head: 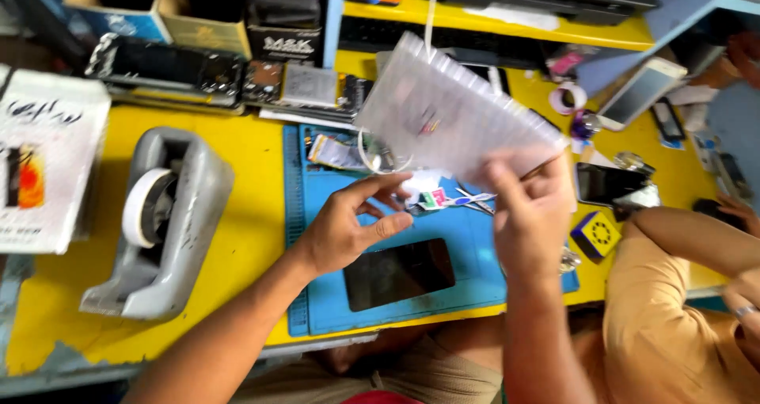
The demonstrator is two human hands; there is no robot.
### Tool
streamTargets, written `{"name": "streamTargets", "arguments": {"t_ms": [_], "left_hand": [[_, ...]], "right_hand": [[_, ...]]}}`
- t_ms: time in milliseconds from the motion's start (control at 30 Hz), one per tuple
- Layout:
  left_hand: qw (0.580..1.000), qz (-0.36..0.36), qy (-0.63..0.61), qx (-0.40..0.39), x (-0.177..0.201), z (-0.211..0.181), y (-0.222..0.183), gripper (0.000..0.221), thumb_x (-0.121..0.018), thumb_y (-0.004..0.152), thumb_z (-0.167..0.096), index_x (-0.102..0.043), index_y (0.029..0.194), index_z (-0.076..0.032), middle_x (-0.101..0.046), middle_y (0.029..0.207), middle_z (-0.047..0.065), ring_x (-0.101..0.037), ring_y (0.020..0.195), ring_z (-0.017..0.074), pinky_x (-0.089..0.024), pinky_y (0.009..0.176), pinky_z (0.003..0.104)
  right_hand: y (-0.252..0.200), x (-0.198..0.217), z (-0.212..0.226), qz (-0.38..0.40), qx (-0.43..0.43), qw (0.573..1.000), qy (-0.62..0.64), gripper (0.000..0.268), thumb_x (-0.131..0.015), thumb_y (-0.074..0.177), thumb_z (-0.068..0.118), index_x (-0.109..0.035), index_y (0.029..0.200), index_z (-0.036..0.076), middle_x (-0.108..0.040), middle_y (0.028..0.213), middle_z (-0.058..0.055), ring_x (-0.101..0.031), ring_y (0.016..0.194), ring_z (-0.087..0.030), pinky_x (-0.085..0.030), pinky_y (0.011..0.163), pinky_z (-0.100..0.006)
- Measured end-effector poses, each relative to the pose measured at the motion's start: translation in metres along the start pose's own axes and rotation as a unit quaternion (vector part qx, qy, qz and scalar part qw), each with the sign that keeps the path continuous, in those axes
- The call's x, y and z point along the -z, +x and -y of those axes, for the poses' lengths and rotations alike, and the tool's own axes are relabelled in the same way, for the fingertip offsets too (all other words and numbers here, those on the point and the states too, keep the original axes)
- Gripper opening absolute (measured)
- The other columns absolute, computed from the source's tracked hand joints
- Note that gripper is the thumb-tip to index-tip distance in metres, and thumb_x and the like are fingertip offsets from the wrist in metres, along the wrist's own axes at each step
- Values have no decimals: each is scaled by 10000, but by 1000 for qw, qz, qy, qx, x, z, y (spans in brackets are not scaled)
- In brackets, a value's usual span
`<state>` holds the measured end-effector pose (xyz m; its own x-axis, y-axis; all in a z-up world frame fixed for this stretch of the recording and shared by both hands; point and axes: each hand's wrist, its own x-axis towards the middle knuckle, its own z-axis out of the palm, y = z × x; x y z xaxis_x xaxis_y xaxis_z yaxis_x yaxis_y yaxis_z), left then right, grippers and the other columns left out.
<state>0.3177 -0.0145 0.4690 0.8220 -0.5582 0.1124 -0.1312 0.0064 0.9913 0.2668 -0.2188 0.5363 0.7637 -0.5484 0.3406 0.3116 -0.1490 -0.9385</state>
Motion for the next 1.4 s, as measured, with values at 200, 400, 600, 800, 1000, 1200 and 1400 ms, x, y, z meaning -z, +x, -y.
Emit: {"name": "streamTargets", "arguments": {"t_ms": [200, 400, 600, 800, 1000, 1200, 1400], "left_hand": [[985, -113, -94, -92, 15, -19, -1, 252, -653, 1030, -306, -772, 1060, -86, -612, 648, -3, -525, 659, 63, -501, 587, 243], [976, -161, -145, -30, 13, 3, 9, 266, -720, 994, -301, -772, 924, -50, -754, 711, 74, -651, 710, 64, -583, 684, 257], [978, -165, -127, -5, 19, -3, 7, 235, -785, 931, -297, -774, 970, -66, -775, 745, 104, -736, 718, 116, -625, 746, 284], [987, -147, -67, -1, 22, 11, 10, 262, -785, 927, -314, -736, 954, -58, -768, 760, 119, -735, 662, 141, -636, 658, 286], [962, -86, -257, -41, 14, 28, 14, 1013, -868, 827, -338, -287, 1571, 29, -648, 1246, 289, -643, 1014, 200, -597, 883, 341], [856, 32, -511, -73, 16, 28, 5, 940, -817, 826, -131, -310, 1619, -133, -549, 1476, 168, -579, 1323, 272, -505, 1132, 425], [860, 58, -503, -62, 17, 29, 10, 724, -768, 905, -179, -417, 1536, -126, -602, 1408, 116, -607, 1269, 240, -525, 1066, 408]], "right_hand": [[-47, -41, -36, 61, -201, 958, 197, 456, -770, 841, -54, -532, 1223, 20, -694, 1046, -129, -738, 912, -237, -657, 796, -397], [-51, -47, -40, 57, -198, 958, 198, 426, -764, 845, -75, -550, 1207, -9, -698, 1026, -134, -739, 878, -239, -660, 747, -403], [-52, -22, -75, 56, -107, 990, 73, 422, -854, 849, 57, -517, 1102, 81, -634, 928, -17, -625, 849, -76, -560, 731, -279], [-44, -1, -75, 81, -44, 996, 23, 257, -841, 881, 97, -637, 1029, 43, -645, 860, -23, -590, 799, -66, -532, 731, -252], [-46, -9, -63, 53, 369, 901, -222, 172, -853, 870, -75, -787, 979, 41, -692, 888, -113, -657, 718, -272, -558, 666, -420], [-60, -15, -71, 47, 521, 818, -241, 148, -878, 845, 57, -867, 909, 190, -656, 976, -97, -510, 845, -268, -497, 703, -407], [-63, -10, -80, 50, 548, 798, -246, 136, -789, 944, 89, -858, 987, 198, -604, 1032, -117, -480, 903, -288, -489, 813, -450]]}}
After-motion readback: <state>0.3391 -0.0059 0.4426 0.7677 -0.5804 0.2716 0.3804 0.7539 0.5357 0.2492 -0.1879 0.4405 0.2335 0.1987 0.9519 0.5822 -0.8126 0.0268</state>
